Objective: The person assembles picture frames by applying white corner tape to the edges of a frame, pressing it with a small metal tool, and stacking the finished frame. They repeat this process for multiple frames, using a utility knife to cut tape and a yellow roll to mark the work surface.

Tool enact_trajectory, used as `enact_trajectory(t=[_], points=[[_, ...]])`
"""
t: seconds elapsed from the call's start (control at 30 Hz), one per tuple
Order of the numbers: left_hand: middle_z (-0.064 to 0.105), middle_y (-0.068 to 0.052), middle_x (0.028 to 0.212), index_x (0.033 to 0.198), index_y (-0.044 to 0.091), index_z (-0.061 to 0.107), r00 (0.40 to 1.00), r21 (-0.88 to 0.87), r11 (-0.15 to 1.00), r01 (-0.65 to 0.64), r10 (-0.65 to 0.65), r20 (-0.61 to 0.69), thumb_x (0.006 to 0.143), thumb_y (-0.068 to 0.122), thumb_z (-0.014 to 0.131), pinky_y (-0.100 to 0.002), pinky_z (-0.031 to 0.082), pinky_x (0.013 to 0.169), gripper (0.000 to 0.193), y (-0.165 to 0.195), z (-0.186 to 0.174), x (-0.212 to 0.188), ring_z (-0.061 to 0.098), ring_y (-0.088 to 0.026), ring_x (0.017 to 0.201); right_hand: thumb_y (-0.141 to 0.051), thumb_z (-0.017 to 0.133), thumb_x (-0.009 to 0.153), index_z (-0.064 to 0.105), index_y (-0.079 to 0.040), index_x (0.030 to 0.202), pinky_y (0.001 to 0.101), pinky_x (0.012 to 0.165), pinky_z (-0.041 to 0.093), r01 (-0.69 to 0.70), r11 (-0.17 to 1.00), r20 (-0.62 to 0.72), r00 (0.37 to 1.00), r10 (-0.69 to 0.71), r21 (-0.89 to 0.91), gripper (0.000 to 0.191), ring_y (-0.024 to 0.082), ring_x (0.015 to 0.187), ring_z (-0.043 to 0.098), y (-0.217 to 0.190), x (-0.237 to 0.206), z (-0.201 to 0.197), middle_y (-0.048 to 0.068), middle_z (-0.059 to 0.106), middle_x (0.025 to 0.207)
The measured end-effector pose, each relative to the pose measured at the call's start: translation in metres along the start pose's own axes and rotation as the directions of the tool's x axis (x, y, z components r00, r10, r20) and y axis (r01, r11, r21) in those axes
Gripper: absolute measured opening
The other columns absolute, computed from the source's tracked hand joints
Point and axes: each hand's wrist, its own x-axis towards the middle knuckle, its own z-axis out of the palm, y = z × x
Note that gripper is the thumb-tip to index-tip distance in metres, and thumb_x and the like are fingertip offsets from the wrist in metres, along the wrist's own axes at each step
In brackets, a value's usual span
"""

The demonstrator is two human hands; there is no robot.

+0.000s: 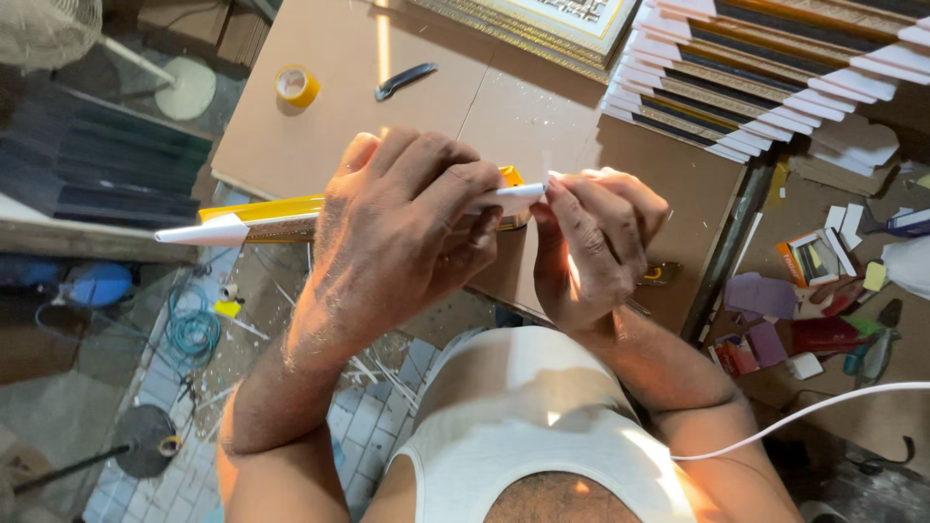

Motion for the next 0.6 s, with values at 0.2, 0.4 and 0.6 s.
enact_trajectory(t=[0.2,0.4,0.6], points=[[0.063,0.000,0.105,0.111,0.013,0.066,0.999,-0.026,0.999,0.034,-0.033,0.033,0.094,0.029,0.083,-0.044,0.043,0.096,0.028,0.034,-0.009,-0.033,0.061,-0.020,0.101,-0.030,0.085,0.087,0.067,-0.006,0.099,0.0395,0.091,0.048,-0.119,0.880,0.285,0.958,-0.019,0.459,0.033,0.027,0.096,0.061,-0.001,0.009,-0.022,0.007,0.068,0.094],[0.066,-0.009,0.125,0.121,0.013,0.066,0.973,0.132,0.967,0.218,-0.226,0.050,0.074,0.021,0.079,-0.048,0.041,0.105,0.050,0.048,-0.033,-0.103,0.060,-0.028,0.114,-0.044,0.084,0.085,0.065,-0.013,0.095,0.0493,0.099,0.040,0.121,0.818,0.342,0.867,-0.363,0.562,0.038,0.022,0.091,0.063,-0.011,-0.005,-0.035,0.000,0.068,0.089],[0.067,-0.006,0.132,0.129,0.010,0.063,0.872,0.122,0.886,0.447,-0.462,0.161,0.073,0.012,0.071,-0.049,0.041,0.109,0.057,0.040,0.010,-0.199,0.059,-0.023,0.128,-0.033,0.082,0.096,0.067,-0.017,0.098,0.0470,0.103,0.031,0.450,0.715,0.279,0.705,-0.652,0.534,0.022,0.015,0.093,0.065,-0.003,-0.065,-0.020,-0.005,0.070,0.097]])
